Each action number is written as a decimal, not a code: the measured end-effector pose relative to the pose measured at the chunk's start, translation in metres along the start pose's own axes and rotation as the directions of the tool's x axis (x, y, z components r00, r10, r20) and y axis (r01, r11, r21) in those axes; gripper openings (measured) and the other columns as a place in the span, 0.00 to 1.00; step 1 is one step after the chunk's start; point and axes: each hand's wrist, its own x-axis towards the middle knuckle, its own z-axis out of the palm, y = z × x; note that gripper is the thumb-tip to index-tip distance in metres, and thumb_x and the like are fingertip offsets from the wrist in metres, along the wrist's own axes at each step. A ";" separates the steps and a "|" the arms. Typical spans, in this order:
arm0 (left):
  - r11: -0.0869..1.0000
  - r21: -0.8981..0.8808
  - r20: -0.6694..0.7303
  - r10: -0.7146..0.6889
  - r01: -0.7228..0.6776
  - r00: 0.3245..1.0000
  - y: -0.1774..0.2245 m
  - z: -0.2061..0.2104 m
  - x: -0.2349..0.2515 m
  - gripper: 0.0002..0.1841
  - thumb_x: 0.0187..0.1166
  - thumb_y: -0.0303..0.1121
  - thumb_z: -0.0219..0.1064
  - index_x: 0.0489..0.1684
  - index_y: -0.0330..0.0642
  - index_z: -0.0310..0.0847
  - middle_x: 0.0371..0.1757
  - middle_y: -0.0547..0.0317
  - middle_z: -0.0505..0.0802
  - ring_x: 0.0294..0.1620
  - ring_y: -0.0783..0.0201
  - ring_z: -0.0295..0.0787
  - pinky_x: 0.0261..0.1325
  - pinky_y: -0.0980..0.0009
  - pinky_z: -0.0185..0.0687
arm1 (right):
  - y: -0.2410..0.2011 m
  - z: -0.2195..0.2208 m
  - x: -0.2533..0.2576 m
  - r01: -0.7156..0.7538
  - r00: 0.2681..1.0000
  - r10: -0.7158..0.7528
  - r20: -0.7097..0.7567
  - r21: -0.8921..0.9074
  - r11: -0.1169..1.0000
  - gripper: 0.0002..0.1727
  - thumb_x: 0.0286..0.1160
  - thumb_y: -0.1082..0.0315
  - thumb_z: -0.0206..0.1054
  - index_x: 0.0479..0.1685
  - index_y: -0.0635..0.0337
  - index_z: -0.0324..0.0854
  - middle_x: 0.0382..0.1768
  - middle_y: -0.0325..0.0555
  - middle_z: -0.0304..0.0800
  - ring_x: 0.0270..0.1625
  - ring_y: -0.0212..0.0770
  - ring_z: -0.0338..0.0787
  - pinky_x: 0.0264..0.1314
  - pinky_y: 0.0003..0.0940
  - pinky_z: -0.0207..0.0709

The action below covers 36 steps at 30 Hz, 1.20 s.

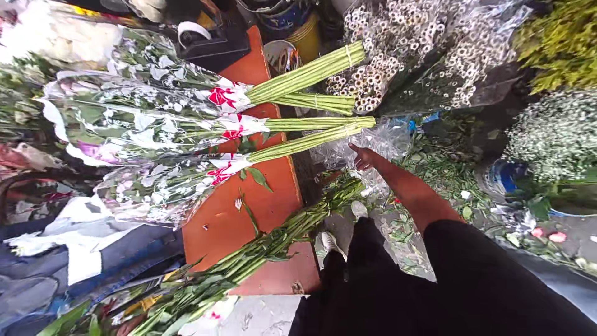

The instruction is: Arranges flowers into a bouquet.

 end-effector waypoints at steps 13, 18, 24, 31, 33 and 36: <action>0.893 0.079 -0.068 -0.439 0.443 0.896 -0.074 0.019 0.043 0.15 0.91 0.42 0.49 0.66 0.48 0.70 0.55 0.57 0.89 0.58 0.60 0.89 0.57 0.53 0.89 | 0.229 0.036 -0.149 0.401 0.816 0.127 -0.563 0.712 0.576 0.22 0.90 0.58 0.57 0.72 0.64 0.69 0.45 0.51 0.84 0.40 0.40 0.88 0.43 0.38 0.85; 0.703 0.412 0.039 -0.649 0.579 0.760 -0.071 -0.012 0.038 0.24 0.90 0.47 0.53 0.76 0.41 0.65 0.65 0.49 0.84 0.61 0.51 0.87 0.59 0.46 0.86 | 0.217 0.085 -0.233 0.726 0.466 -0.184 -0.865 0.255 0.639 0.15 0.84 0.66 0.63 0.57 0.72 0.75 0.44 0.52 0.85 0.43 0.38 0.89 0.50 0.37 0.86; 0.494 0.375 0.916 -0.068 -0.785 0.395 -0.062 -0.077 0.058 0.17 0.80 0.39 0.69 0.50 0.33 0.92 0.56 0.46 0.95 0.64 0.51 0.91 0.72 0.50 0.82 | 0.162 0.189 -0.304 0.711 0.255 -0.571 -0.780 -0.249 0.658 0.15 0.82 0.61 0.65 0.53 0.62 0.91 0.48 0.48 0.96 0.48 0.37 0.95 0.59 0.38 0.88; 0.141 0.201 0.904 -0.409 -0.970 0.128 -0.126 -0.013 0.090 0.38 0.82 0.58 0.64 0.87 0.46 0.67 0.80 0.31 0.76 0.81 0.28 0.68 0.78 0.26 0.56 | 0.064 0.215 -0.317 0.373 0.229 -0.481 -0.846 -0.380 0.846 0.19 0.84 0.56 0.61 0.59 0.58 0.89 0.53 0.55 0.94 0.58 0.55 0.93 0.65 0.60 0.81; 0.106 0.195 0.902 -0.409 -0.975 0.136 -0.136 -0.014 0.092 0.33 0.83 0.54 0.65 0.84 0.48 0.72 0.74 0.29 0.81 0.75 0.26 0.75 0.73 0.27 0.65 | 0.042 0.219 -0.329 0.201 0.302 -0.410 -0.861 -0.363 0.910 0.20 0.83 0.56 0.60 0.58 0.58 0.89 0.56 0.59 0.93 0.62 0.62 0.90 0.62 0.67 0.78; 0.110 0.172 0.925 -0.360 -0.979 0.122 -0.138 -0.016 0.088 0.30 0.82 0.51 0.68 0.81 0.48 0.75 0.71 0.26 0.82 0.73 0.25 0.77 0.70 0.26 0.67 | 0.025 0.226 -0.342 0.081 0.315 -0.345 -0.884 -0.337 0.938 0.18 0.79 0.58 0.61 0.53 0.63 0.88 0.56 0.64 0.91 0.62 0.66 0.89 0.58 0.69 0.78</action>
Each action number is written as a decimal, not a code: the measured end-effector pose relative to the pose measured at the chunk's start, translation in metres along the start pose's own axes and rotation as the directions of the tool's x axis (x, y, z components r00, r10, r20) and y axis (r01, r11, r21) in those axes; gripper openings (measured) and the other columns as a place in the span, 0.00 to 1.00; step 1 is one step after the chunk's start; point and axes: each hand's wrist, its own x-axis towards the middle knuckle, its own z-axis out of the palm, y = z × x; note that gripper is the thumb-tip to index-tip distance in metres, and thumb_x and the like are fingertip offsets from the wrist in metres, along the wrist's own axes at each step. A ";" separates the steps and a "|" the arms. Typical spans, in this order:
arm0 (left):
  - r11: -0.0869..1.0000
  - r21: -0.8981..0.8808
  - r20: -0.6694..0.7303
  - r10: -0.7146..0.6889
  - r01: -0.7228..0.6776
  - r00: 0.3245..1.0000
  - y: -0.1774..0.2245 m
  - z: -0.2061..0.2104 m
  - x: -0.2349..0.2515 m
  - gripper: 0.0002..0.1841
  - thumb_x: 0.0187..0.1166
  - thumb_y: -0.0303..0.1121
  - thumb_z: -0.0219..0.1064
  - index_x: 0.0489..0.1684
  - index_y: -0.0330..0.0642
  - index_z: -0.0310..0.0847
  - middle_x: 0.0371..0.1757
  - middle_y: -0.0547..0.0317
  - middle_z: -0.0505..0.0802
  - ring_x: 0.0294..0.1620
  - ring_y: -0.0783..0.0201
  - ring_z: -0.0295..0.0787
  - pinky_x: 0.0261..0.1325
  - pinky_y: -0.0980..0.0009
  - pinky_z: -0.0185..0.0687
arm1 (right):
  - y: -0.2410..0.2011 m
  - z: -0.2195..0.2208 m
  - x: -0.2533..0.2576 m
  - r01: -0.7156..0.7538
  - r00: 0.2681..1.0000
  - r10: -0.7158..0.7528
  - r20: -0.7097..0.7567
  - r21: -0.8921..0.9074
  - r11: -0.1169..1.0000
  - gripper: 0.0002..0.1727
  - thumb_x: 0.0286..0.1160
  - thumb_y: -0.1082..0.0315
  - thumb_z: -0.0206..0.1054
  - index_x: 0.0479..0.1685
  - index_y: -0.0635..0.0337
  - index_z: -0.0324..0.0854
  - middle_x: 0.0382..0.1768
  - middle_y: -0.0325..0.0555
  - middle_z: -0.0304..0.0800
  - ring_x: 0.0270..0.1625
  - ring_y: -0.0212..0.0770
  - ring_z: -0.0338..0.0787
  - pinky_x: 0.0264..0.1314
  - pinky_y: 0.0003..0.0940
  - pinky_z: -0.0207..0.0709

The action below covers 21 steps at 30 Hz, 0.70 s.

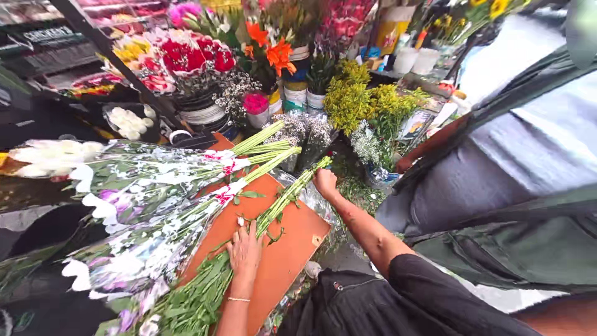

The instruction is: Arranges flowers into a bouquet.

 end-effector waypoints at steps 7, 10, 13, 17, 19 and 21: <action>0.999 0.032 -0.055 0.026 -0.024 0.998 -0.001 0.008 -0.002 0.29 0.81 0.49 0.70 0.80 0.49 0.77 0.71 0.27 0.83 0.71 0.25 0.78 0.64 0.26 0.72 | -0.008 -0.001 0.005 0.002 1.000 -0.003 0.013 0.055 0.999 0.17 0.76 0.62 0.65 0.54 0.64 0.87 0.58 0.64 0.90 0.64 0.64 0.88 0.59 0.68 0.78; 0.998 0.044 -0.037 -0.041 0.042 0.998 0.006 0.006 -0.001 0.27 0.82 0.48 0.70 0.79 0.51 0.77 0.74 0.29 0.81 0.72 0.25 0.77 0.65 0.27 0.72 | 0.011 0.010 0.021 0.008 0.997 0.021 -0.077 0.364 0.931 0.16 0.71 0.56 0.69 0.44 0.60 0.91 0.46 0.55 0.95 0.54 0.55 0.93 0.55 0.60 0.82; 0.996 0.054 -0.021 -0.074 0.075 0.997 0.007 0.006 0.005 0.26 0.83 0.46 0.68 0.80 0.51 0.77 0.76 0.30 0.80 0.71 0.26 0.78 0.64 0.29 0.73 | 0.028 0.029 0.025 -0.020 1.000 0.004 0.019 0.965 0.261 0.05 0.78 0.70 0.65 0.34 0.58 0.83 0.19 0.36 0.77 0.17 0.29 0.71 0.19 0.25 0.65; 0.991 0.067 0.053 -0.117 0.114 0.992 0.001 0.004 0.009 0.27 0.84 0.49 0.67 0.81 0.54 0.76 0.78 0.32 0.79 0.72 0.27 0.78 0.66 0.31 0.73 | 0.048 0.014 0.012 -0.294 0.828 -0.377 0.414 0.894 0.337 0.17 0.89 0.53 0.55 0.29 0.47 0.71 0.11 0.27 0.62 0.09 0.23 0.58 0.11 0.17 0.53; 0.992 0.091 0.076 -0.099 0.092 0.992 0.000 0.003 0.010 0.27 0.84 0.49 0.67 0.81 0.56 0.75 0.78 0.33 0.78 0.72 0.28 0.78 0.66 0.31 0.74 | 0.065 -0.007 0.022 -0.279 0.879 -0.181 0.440 0.785 0.553 0.15 0.81 0.56 0.68 0.27 0.52 0.75 0.12 0.30 0.66 0.10 0.25 0.62 0.13 0.21 0.56; 0.995 0.071 0.067 -0.068 0.064 0.995 -0.003 0.004 0.010 0.27 0.83 0.48 0.68 0.81 0.54 0.76 0.77 0.31 0.79 0.72 0.26 0.78 0.65 0.30 0.74 | 0.079 -0.034 0.042 -0.370 0.925 0.080 0.370 0.836 0.405 0.09 0.73 0.66 0.71 0.29 0.54 0.77 0.13 0.31 0.69 0.10 0.25 0.62 0.11 0.20 0.56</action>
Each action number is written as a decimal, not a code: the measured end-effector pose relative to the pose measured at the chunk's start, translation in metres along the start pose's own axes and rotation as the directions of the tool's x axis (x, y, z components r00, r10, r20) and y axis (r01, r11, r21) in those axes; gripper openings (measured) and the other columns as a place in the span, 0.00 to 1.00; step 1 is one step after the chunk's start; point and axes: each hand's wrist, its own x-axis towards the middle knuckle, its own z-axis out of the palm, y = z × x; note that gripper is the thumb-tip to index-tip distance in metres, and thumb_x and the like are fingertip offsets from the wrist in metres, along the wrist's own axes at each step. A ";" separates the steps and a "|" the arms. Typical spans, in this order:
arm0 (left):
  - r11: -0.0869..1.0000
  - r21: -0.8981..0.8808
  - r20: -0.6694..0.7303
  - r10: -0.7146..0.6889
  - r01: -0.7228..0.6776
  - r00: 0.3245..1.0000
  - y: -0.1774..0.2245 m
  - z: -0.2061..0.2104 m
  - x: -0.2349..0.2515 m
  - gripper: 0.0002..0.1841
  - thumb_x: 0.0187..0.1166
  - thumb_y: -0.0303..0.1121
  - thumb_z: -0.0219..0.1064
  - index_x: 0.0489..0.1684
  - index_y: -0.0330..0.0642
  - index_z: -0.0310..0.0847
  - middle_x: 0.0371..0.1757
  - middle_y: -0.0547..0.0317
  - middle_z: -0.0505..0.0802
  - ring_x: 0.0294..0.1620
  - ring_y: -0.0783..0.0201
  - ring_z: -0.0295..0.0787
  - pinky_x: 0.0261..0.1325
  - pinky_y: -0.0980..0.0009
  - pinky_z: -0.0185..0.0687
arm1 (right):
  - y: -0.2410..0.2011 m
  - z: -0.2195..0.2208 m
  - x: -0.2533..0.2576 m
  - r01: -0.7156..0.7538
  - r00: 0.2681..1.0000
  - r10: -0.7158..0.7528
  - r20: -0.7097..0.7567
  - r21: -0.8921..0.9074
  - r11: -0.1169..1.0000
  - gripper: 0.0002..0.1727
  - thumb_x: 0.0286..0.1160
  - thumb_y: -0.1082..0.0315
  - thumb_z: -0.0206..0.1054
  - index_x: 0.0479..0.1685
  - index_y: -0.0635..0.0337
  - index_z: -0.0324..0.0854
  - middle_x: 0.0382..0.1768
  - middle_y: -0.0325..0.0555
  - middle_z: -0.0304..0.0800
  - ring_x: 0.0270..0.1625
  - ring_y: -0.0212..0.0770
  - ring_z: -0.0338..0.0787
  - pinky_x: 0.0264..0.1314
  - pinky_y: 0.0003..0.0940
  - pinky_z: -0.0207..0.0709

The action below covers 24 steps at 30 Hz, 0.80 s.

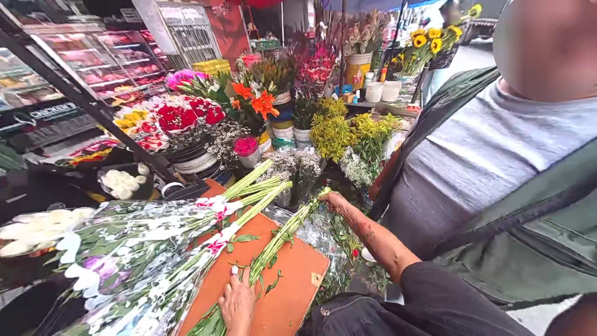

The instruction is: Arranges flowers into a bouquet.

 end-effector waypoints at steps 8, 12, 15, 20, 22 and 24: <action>0.999 0.005 -0.020 0.032 -0.032 0.999 -0.001 0.000 0.002 0.26 0.82 0.47 0.70 0.79 0.54 0.78 0.72 0.32 0.83 0.70 0.28 0.80 0.63 0.31 0.76 | -0.036 -0.009 0.054 -0.030 0.898 -0.018 -0.440 -0.101 0.994 0.18 0.57 0.67 0.80 0.46 0.63 0.83 0.40 0.50 0.84 0.39 0.43 0.83 0.40 0.42 0.77; 0.999 -0.001 0.070 -0.044 0.044 0.997 -0.002 -0.001 -0.002 0.26 0.84 0.47 0.66 0.82 0.56 0.75 0.76 0.35 0.80 0.75 0.31 0.76 0.69 0.31 0.71 | -0.044 -0.061 0.054 -0.067 0.814 -0.159 -0.559 -0.363 0.930 0.31 0.71 0.51 0.72 0.63 0.70 0.81 0.67 0.70 0.82 0.72 0.66 0.81 0.69 0.68 0.74; 0.998 0.015 0.073 -0.060 0.059 0.996 -0.002 -0.001 0.006 0.25 0.85 0.47 0.66 0.81 0.56 0.75 0.75 0.35 0.81 0.75 0.32 0.77 0.70 0.32 0.71 | -0.074 -0.119 0.077 -0.081 0.783 -0.127 -0.609 -0.303 0.949 0.29 0.71 0.55 0.72 0.67 0.63 0.80 0.60 0.57 0.85 0.59 0.50 0.86 0.59 0.52 0.81; 0.996 -0.080 0.087 0.033 -0.026 0.996 -0.009 -0.008 0.002 0.28 0.84 0.44 0.67 0.84 0.54 0.72 0.75 0.30 0.80 0.74 0.28 0.76 0.69 0.31 0.70 | -0.087 -0.054 0.100 0.071 0.925 -0.177 -0.336 -0.304 0.950 0.14 0.79 0.62 0.62 0.54 0.61 0.81 0.31 0.40 0.79 0.25 0.33 0.74 0.29 0.32 0.72; 0.988 -0.137 0.128 0.095 -0.077 0.987 -0.016 -0.020 -0.002 0.36 0.81 0.41 0.70 0.91 0.56 0.62 0.77 0.31 0.78 0.76 0.29 0.74 0.72 0.30 0.68 | -0.092 -0.023 0.098 0.248 0.902 -0.353 -0.250 -0.370 0.896 0.15 0.81 0.62 0.61 0.53 0.64 0.85 0.32 0.45 0.86 0.26 0.37 0.78 0.31 0.39 0.75; 0.996 -0.089 0.203 0.039 -0.021 0.978 -0.025 -0.036 -0.010 0.47 0.71 0.38 0.76 0.95 0.58 0.52 0.80 0.35 0.76 0.80 0.32 0.71 0.77 0.30 0.63 | -0.096 -0.002 0.079 0.362 0.877 -0.455 -0.154 -0.411 0.837 0.16 0.83 0.61 0.59 0.55 0.62 0.86 0.33 0.45 0.89 0.25 0.35 0.80 0.30 0.38 0.76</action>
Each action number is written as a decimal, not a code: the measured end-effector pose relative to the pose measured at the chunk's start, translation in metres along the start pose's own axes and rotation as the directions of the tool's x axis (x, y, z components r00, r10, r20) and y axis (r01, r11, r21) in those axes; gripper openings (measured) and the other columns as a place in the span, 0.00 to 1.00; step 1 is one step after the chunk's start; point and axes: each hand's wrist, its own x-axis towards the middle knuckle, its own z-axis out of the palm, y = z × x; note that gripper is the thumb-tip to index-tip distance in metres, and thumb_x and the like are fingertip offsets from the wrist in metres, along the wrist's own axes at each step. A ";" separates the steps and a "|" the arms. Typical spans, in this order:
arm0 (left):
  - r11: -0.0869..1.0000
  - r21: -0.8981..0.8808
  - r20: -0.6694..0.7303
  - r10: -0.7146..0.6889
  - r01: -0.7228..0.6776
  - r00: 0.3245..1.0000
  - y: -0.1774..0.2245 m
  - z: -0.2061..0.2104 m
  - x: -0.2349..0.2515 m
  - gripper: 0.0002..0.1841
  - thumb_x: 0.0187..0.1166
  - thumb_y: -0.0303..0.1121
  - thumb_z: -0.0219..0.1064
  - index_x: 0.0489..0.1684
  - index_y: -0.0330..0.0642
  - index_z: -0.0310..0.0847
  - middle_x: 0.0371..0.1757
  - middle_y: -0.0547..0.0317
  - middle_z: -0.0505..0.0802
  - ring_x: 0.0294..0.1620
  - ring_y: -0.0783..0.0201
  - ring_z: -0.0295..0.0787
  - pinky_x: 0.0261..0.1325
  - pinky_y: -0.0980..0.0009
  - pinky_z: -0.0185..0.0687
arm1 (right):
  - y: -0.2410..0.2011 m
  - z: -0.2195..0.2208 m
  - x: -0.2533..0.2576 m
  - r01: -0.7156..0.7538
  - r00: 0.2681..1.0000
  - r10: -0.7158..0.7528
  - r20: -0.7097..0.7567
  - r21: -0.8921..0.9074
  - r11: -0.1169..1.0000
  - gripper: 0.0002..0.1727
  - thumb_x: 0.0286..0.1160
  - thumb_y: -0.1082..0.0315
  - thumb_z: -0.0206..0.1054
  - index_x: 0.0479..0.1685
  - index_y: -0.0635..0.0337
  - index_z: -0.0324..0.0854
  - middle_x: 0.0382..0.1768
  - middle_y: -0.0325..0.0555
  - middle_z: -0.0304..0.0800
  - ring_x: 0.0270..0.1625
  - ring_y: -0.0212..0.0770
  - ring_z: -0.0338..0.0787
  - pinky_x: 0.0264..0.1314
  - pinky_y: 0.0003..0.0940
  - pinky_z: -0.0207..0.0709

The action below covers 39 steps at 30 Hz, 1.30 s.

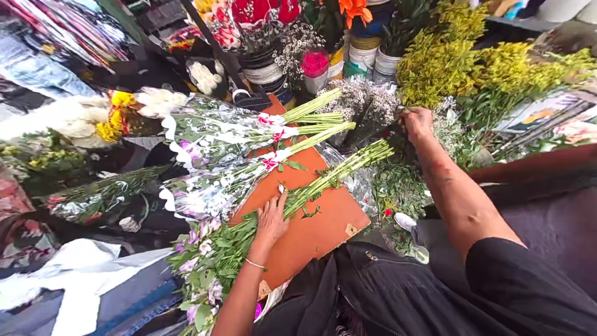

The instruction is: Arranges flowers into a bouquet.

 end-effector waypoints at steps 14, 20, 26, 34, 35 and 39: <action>0.992 -0.027 0.134 -0.120 0.125 0.984 -0.015 -0.030 -0.016 0.33 0.69 0.30 0.76 0.78 0.44 0.73 0.72 0.38 0.83 0.74 0.37 0.79 0.75 0.36 0.70 | -0.062 0.248 -0.080 0.926 0.123 -0.336 0.934 0.013 0.376 0.41 0.70 0.61 0.77 0.84 0.65 0.67 0.77 0.69 0.75 0.81 0.70 0.72 0.79 0.68 0.66; 0.993 0.035 0.001 -0.116 0.116 0.993 -0.011 -0.036 -0.032 0.29 0.67 0.30 0.75 0.74 0.47 0.79 0.69 0.43 0.87 0.72 0.41 0.82 0.71 0.38 0.74 | -0.045 0.310 -0.061 0.965 0.071 -0.327 0.942 0.019 0.263 0.27 0.74 0.64 0.69 0.69 0.72 0.76 0.67 0.72 0.81 0.70 0.71 0.83 0.64 0.71 0.75; 0.990 0.136 -0.073 -0.037 0.047 0.997 -0.015 -0.059 -0.015 0.30 0.58 0.30 0.81 0.66 0.45 0.83 0.54 0.42 0.91 0.56 0.40 0.90 0.56 0.42 0.81 | -0.058 0.337 -0.067 0.944 0.182 -0.355 0.917 -0.063 0.323 0.26 0.80 0.61 0.64 0.70 0.74 0.75 0.67 0.73 0.81 0.68 0.71 0.84 0.63 0.69 0.77; 0.973 -0.134 0.288 -0.143 0.188 0.947 -0.037 -0.033 0.004 0.46 0.64 0.39 0.83 0.89 0.50 0.64 0.79 0.39 0.77 0.82 0.37 0.68 0.85 0.38 0.58 | -0.087 0.312 -0.054 0.944 0.216 -0.615 0.758 -0.001 0.331 0.35 0.65 0.57 0.77 0.71 0.67 0.78 0.66 0.69 0.84 0.71 0.72 0.81 0.65 0.69 0.75; 0.966 -0.180 0.291 -0.130 0.187 0.948 -0.038 -0.035 0.002 0.50 0.62 0.44 0.84 0.91 0.53 0.60 0.82 0.40 0.74 0.85 0.38 0.65 0.87 0.38 0.53 | -0.086 0.313 -0.042 0.935 0.263 -0.590 0.763 -0.051 0.350 0.38 0.63 0.57 0.79 0.74 0.67 0.76 0.68 0.69 0.82 0.73 0.72 0.78 0.67 0.69 0.73; 0.741 -0.655 0.149 -0.068 0.150 0.986 -0.034 -0.059 0.002 0.49 0.66 0.45 0.83 0.90 0.43 0.60 0.89 0.42 0.67 0.88 0.46 0.63 0.89 0.47 0.58 | -0.065 0.330 -0.004 0.852 0.378 -0.292 0.879 -0.207 0.481 0.33 0.71 0.60 0.73 0.75 0.68 0.74 0.71 0.73 0.78 0.71 0.75 0.80 0.66 0.74 0.73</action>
